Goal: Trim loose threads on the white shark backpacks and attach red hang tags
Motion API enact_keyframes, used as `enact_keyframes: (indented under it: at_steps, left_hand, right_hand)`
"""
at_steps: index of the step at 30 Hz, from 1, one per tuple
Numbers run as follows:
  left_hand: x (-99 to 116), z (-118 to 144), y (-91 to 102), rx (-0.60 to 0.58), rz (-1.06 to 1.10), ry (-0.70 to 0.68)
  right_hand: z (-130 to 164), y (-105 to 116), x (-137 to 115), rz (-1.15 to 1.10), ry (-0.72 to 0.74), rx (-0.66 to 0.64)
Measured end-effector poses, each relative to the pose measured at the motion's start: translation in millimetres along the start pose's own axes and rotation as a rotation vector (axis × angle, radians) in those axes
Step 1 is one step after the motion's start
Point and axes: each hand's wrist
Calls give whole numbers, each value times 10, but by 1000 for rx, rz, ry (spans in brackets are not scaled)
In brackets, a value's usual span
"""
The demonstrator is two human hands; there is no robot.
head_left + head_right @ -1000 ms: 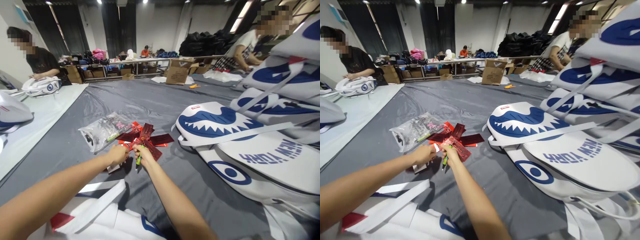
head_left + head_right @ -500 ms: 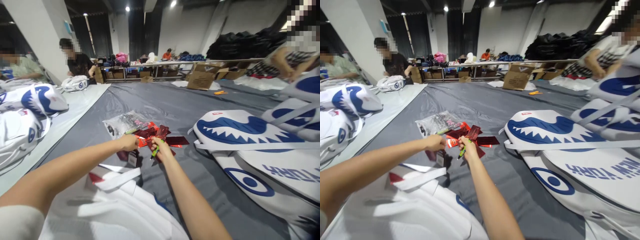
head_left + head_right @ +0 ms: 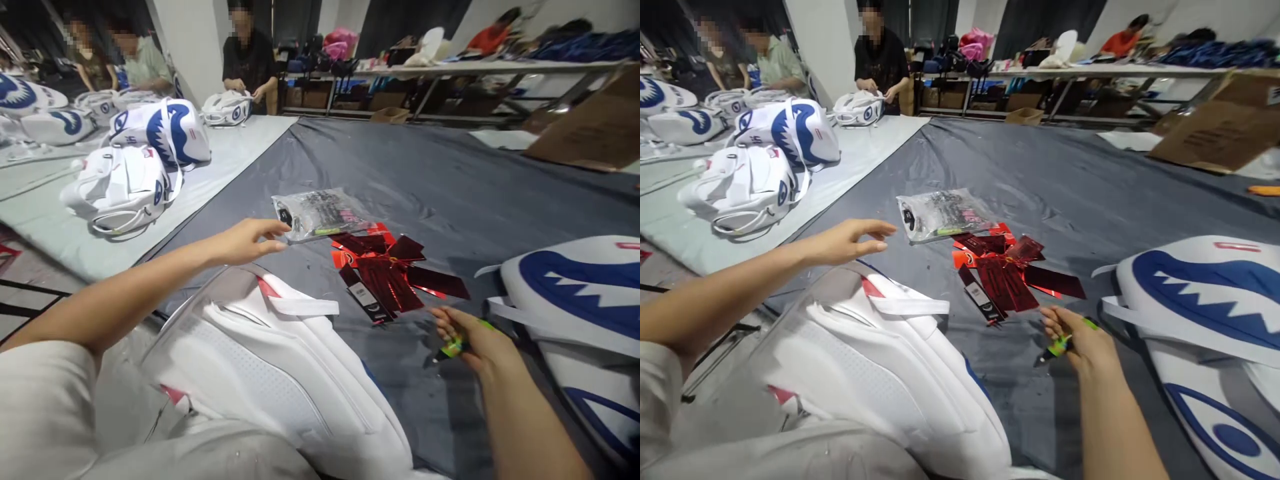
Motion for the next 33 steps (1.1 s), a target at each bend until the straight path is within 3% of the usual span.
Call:
enact_keyframes:
  at_steps: [3, 5, 8, 10, 12, 13, 15, 17, 19, 22, 26, 29, 31, 33]
  left_hand:
    - [-229, 637, -118, 219, -31, 69]
    - [-359, 1014, -283, 351, -113, 81]
    - [-457, 1400, -564, 461, -318, -18]
    - [-447, 1504, -737, 421, -457, -114]
    - [-398, 1503, -880, 321, -541, -183]
    - [-367, 1477, -939, 282, -564, -200]
    - [-310, 1407, -1031, 255, -569, -200]
    - [-274, 1340, -1103, 285, -546, -179]
    - [-272, 1289, -1168, 337, -499, -168]
    - [-326, 1229, -1276, 445, -384, -199]
    - [-411, 1121, -1422, 595, -250, -235]
    - [-446, 1022, -1500, 687, -202, -201]
    - [-468, 973, -1533, 743, -213, -218]
    - [-486, 957, -1557, 795, -253, -269]
  right_hand:
    - [197, 78, -67, 114, -92, 112]
    - [484, 41, -267, 259, -43, 91]
    - [1119, -220, -678, 329, 226, -262]
    - [1544, -495, -908, 307, 514, -529]
    - [1797, -762, -1045, 330, 739, -652]
    - [1821, -870, -1077, 354, 807, -650]
    - [1647, -1012, -1090, 460, 811, -540]
    - [1261, -1083, -1059, 703, 661, -384]
    - [828, -1171, -1000, 1025, 470, -323]
    - [369, -1547, -898, 1216, 445, -445]
    - [137, -2524, -875, 1232, 661, -687]
    - [4, -3210, -920, 1276, 720, -776]
    - [-92, -3410, -882, 1340, 682, -798]
    - [-159, -3329, -756, 1416, 621, -821]
Point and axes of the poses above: each hand's wrist, its own z-axis away from the middle knuckle, its own y-axis out of the back of the hand, x = y × z, and after that the axes turned 1 degree about -x, right-handed
